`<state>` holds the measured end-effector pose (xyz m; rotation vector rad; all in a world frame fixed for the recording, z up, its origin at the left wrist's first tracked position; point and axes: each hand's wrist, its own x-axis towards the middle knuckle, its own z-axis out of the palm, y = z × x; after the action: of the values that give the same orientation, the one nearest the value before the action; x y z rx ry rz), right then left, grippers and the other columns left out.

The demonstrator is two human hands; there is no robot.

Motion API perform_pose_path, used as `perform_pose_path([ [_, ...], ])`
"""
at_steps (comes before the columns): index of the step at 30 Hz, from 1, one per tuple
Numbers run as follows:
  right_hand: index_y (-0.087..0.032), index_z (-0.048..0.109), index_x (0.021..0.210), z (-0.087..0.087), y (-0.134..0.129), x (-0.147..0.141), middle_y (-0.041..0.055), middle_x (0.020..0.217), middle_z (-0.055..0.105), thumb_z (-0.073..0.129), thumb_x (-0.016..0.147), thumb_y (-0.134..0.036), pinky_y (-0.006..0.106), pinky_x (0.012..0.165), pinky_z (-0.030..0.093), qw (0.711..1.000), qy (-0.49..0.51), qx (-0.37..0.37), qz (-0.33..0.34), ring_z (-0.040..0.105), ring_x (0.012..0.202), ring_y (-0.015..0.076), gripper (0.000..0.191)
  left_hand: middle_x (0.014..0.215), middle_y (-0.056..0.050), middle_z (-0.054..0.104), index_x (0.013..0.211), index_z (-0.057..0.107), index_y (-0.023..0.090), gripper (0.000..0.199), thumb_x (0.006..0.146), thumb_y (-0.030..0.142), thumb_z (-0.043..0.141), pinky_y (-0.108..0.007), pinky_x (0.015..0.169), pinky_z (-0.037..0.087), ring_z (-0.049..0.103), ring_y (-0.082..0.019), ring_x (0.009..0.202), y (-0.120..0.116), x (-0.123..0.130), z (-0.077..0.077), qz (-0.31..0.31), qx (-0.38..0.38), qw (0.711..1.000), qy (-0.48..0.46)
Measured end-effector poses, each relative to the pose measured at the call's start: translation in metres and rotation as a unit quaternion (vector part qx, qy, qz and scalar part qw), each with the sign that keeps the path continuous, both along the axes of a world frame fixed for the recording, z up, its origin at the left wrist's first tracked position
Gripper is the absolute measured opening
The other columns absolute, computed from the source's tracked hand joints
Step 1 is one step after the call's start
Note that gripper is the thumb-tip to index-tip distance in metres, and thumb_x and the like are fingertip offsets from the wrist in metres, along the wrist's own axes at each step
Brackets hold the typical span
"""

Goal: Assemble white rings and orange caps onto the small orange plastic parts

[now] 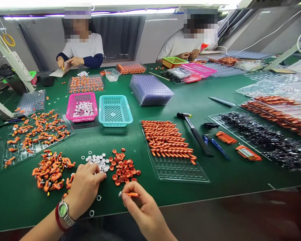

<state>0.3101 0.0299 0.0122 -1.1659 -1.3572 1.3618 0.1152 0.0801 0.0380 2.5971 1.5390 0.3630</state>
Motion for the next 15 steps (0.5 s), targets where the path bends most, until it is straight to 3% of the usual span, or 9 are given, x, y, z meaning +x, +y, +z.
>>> perform_pose_path([
  [3, -0.020, 0.056, 0.081, 0.003, 0.000, -0.002, -0.0002, 0.073, 0.055, 0.050, 0.095, -0.042, 0.025, 0.060, 0.042, 1.000, -0.024, 0.018, -0.005, 0.052, 0.064, 0.0152, 0.027, 0.085, -0.004, 0.068, 0.094, 0.076, 0.025, 0.027, 0.086, 0.004, 0.062, -0.034, 0.069, 0.039, 0.059, -0.022, 0.078, -0.003, 0.000, 0.000, -0.012, 0.009, 1.000, 0.009],
  [8, -0.020, 0.055, 0.084, 0.007, -0.001, -0.005, 0.0010, 0.075, 0.056, 0.045, 0.098, -0.038, 0.024, 0.056, 0.041, 0.998, -0.054, 0.039, -0.003, 0.053, 0.065, 0.0159, 0.025, 0.087, -0.006, 0.068, 0.086, 0.070, 0.020, 0.025, 0.089, 0.003, 0.052, -0.036, 0.070, 0.043, 0.059, -0.024, 0.079, -0.007, -0.001, -0.002, -0.007, 0.010, 1.000, -0.009],
  [12, -0.019, 0.055, 0.084, 0.010, -0.002, -0.008, 0.0012, 0.075, 0.056, 0.045, 0.096, -0.032, 0.025, 0.061, 0.043, 0.995, -0.071, 0.067, -0.001, 0.054, 0.066, 0.0159, 0.021, 0.089, -0.006, 0.070, 0.087, 0.064, 0.018, 0.022, 0.091, 0.004, 0.047, -0.037, 0.073, 0.049, 0.063, -0.024, 0.081, -0.017, -0.001, -0.002, 0.009, 0.004, 0.998, -0.063],
  [15, -0.019, 0.053, 0.078, 0.013, -0.002, -0.011, -0.0004, 0.069, 0.053, 0.046, 0.092, -0.028, 0.025, 0.058, 0.042, 0.993, -0.081, 0.083, 0.000, 0.051, 0.061, 0.0148, 0.018, 0.084, -0.003, 0.072, 0.090, 0.063, 0.018, 0.016, 0.093, 0.011, 0.049, -0.027, 0.070, 0.055, 0.067, -0.018, 0.076, -0.033, 0.000, 0.002, 0.034, -0.046, 0.985, -0.165],
])
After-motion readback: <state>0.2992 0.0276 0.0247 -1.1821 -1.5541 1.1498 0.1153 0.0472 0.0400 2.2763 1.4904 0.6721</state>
